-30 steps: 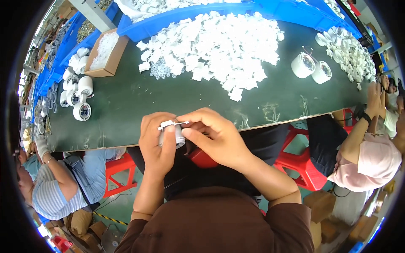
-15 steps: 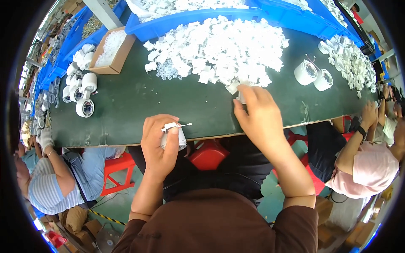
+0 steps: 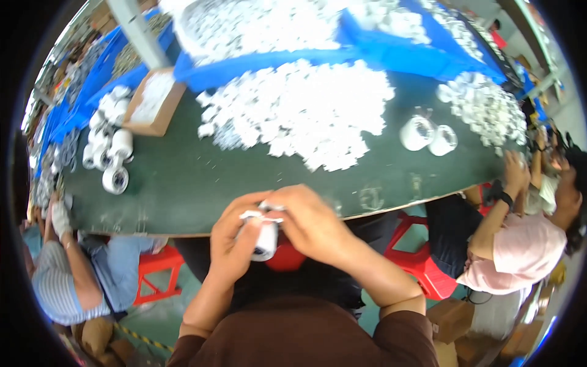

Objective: The person picks up a camera housing and a small white component, fits the component onto the housing, and presses them together. They then pick up a small ring, place it onto the assembly, and set the unit down on the table.

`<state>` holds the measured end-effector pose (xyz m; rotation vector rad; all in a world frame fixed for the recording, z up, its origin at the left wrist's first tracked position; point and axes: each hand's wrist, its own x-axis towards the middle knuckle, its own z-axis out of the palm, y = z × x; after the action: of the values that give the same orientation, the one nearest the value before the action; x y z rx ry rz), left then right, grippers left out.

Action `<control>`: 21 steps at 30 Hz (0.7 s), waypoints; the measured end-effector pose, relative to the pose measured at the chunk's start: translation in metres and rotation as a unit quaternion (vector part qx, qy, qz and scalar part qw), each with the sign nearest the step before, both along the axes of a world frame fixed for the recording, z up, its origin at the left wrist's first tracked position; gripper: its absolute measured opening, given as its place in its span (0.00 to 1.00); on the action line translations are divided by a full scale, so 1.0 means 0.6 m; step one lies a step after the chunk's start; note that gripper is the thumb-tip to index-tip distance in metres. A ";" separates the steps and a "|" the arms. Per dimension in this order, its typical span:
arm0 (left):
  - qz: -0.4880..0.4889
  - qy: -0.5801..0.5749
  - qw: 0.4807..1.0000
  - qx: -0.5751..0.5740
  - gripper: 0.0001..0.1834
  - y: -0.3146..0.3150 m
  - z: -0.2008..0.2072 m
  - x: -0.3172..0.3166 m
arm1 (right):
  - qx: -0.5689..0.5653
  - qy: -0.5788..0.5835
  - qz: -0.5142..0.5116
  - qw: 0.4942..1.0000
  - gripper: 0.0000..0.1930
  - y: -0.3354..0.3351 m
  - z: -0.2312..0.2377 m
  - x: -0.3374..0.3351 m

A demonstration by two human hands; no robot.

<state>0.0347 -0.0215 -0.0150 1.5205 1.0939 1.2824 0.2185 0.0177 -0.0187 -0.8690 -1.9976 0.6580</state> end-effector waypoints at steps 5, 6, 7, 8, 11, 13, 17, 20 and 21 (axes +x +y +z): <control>0.029 -0.071 0.997 0.011 0.09 -0.021 -0.002 -0.003 | -0.153 0.174 0.093 0.968 0.20 0.000 -0.006 -0.011; 0.025 -0.053 0.998 0.025 0.08 -0.022 0.001 -0.003 | -0.181 0.192 0.098 0.960 0.20 0.000 -0.007 -0.014; 0.018 -0.056 0.998 0.031 0.08 -0.022 0.002 -0.003 | -0.209 0.210 0.102 0.949 0.20 -0.002 -0.010 -0.021; 0.044 0.004 0.995 0.089 0.07 -0.023 0.002 0.000 | -0.310 0.311 0.124 0.890 0.21 -0.012 -0.007 -0.036; 0.075 0.073 0.981 0.165 0.06 -0.017 0.008 0.001 | -0.390 0.344 0.162 0.839 0.21 -0.010 -0.009 -0.044; 0.080 0.112 0.976 0.167 0.06 -0.019 0.002 -0.010 | -0.426 0.415 0.165 0.787 0.22 -0.011 -0.004 -0.058; 0.088 0.106 0.978 0.157 0.08 -0.030 -0.005 -0.018 | -0.441 0.424 0.143 0.778 0.18 -0.018 -0.012 -0.074; 0.139 0.113 0.980 0.083 0.08 -0.025 -0.012 -0.026 | -0.371 0.440 0.081 0.814 0.21 -0.010 -0.013 -0.058; 0.164 0.107 0.979 0.057 0.09 -0.025 -0.017 -0.031 | -0.357 0.396 0.049 0.845 0.22 -0.011 -0.001 -0.047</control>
<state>0.0162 -0.0363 -0.0253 1.6400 1.4812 1.4458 0.1901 0.0114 -0.0191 -0.7145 -1.0257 1.5828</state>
